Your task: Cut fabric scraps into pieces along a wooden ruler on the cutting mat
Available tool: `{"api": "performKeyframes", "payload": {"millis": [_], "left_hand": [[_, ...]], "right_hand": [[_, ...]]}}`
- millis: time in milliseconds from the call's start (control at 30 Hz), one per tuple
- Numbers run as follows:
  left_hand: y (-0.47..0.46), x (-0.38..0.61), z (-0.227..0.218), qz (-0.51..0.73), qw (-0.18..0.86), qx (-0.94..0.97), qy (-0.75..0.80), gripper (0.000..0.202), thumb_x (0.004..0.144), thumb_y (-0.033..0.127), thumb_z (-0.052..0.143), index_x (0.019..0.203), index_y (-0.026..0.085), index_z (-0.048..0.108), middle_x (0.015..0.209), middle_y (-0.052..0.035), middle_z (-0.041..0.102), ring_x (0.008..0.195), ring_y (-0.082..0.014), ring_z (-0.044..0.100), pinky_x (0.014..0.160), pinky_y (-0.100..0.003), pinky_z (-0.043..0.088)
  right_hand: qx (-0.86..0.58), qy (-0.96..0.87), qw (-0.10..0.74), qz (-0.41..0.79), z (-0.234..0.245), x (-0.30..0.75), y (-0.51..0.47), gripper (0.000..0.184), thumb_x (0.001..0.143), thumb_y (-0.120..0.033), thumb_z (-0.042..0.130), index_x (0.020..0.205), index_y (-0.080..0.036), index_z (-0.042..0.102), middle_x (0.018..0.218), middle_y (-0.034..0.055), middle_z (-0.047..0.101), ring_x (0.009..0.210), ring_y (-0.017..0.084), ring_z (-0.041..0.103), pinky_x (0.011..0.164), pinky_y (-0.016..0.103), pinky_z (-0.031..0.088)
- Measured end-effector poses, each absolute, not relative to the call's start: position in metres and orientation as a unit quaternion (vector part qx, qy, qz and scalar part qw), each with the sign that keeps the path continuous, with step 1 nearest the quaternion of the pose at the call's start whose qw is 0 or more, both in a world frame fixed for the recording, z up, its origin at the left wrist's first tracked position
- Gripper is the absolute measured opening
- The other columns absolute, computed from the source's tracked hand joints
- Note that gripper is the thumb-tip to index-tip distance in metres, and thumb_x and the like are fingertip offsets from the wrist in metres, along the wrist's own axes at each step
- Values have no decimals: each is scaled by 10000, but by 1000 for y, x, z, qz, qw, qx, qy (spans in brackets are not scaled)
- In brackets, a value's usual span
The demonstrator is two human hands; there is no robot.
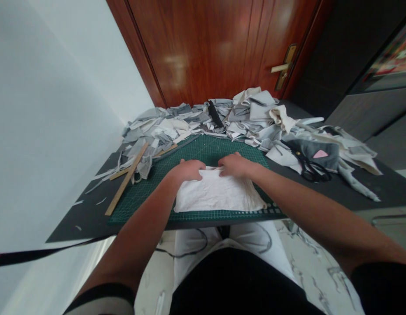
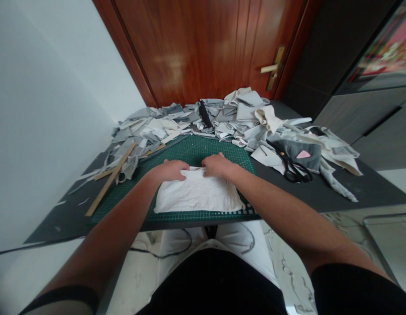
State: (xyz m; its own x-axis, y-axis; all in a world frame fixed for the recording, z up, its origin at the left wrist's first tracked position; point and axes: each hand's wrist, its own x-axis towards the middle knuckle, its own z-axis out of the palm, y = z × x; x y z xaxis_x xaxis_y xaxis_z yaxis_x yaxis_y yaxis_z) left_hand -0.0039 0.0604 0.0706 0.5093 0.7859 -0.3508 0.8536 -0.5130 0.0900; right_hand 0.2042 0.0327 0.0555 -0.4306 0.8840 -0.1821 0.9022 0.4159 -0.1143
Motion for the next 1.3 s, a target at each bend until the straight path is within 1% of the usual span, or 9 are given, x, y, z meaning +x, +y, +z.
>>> {"api": "performKeyframes", "payload": {"millis": [233,367,467,600,800,900,967,1133,1300], "left_hand": [[80,-8,75,-186,94,849,486,378,681,382,833,1017,239,734,1161,-110,732,1187,-387,587,1029,-606,381],[87,-19,68,-159,80,846,503,599,619,501,860,1141,261,691,1387,-155,580,1286,-419,490,1019,-600,407],[93,-29,63,-124,82,848,509,657,577,517,866,1136,229,676,1403,-169,522,1266,-416,489,995,-512,445],[102,-38,59,-103,140,851,496,572,569,394,846,1066,197,642,1210,-101,649,1108,-317,590,899,-345,467],[98,-52,57,-50,192,839,507,619,676,387,750,1232,199,554,1155,-52,687,1016,-242,649,812,-277,463],[87,-64,55,-26,204,812,547,512,722,362,708,1183,183,574,1087,-66,705,979,-252,661,813,-295,466],[77,-72,52,-21,195,794,575,477,766,365,676,1180,160,554,1057,-92,708,936,-264,668,799,-319,475],[43,-90,44,9,162,769,619,570,830,291,622,1343,139,428,1091,-126,669,946,-278,666,854,-374,492],[12,-120,43,49,2,840,540,356,834,280,637,1190,287,640,1392,-104,516,1279,-380,474,1043,-563,383]], "right_hand": [[560,821,67,-92,58,214,49,569,753,-490,798,1205,-153,716,1187,174,736,1147,347,666,944,399,456],[570,812,70,-101,54,225,56,613,783,-529,772,1260,-152,697,1294,180,680,1192,329,638,917,342,475],[579,805,70,-106,53,229,57,655,785,-518,781,1308,-141,667,1387,192,611,1256,342,593,979,358,457],[603,784,77,-125,54,229,57,689,775,-489,804,1358,-172,618,1340,160,653,1223,350,609,973,417,461],[638,767,35,-68,63,225,42,601,801,-412,797,1308,-146,613,1380,197,590,1303,394,501,1047,526,371],[633,772,-57,17,70,205,5,436,914,-236,642,1326,-107,583,1399,227,547,1328,390,447,1054,527,350],[554,824,-115,11,66,182,-29,382,931,-257,624,1288,-124,616,1337,187,601,1254,345,509,1036,478,391],[392,907,-134,-70,19,121,-96,923,828,-629,723,1521,-89,442,1599,198,414,1422,359,406,1165,498,340],[419,896,-139,-39,-9,106,-113,903,841,-652,703,1550,-164,427,1595,180,431,1452,398,358,1185,637,260]]}}
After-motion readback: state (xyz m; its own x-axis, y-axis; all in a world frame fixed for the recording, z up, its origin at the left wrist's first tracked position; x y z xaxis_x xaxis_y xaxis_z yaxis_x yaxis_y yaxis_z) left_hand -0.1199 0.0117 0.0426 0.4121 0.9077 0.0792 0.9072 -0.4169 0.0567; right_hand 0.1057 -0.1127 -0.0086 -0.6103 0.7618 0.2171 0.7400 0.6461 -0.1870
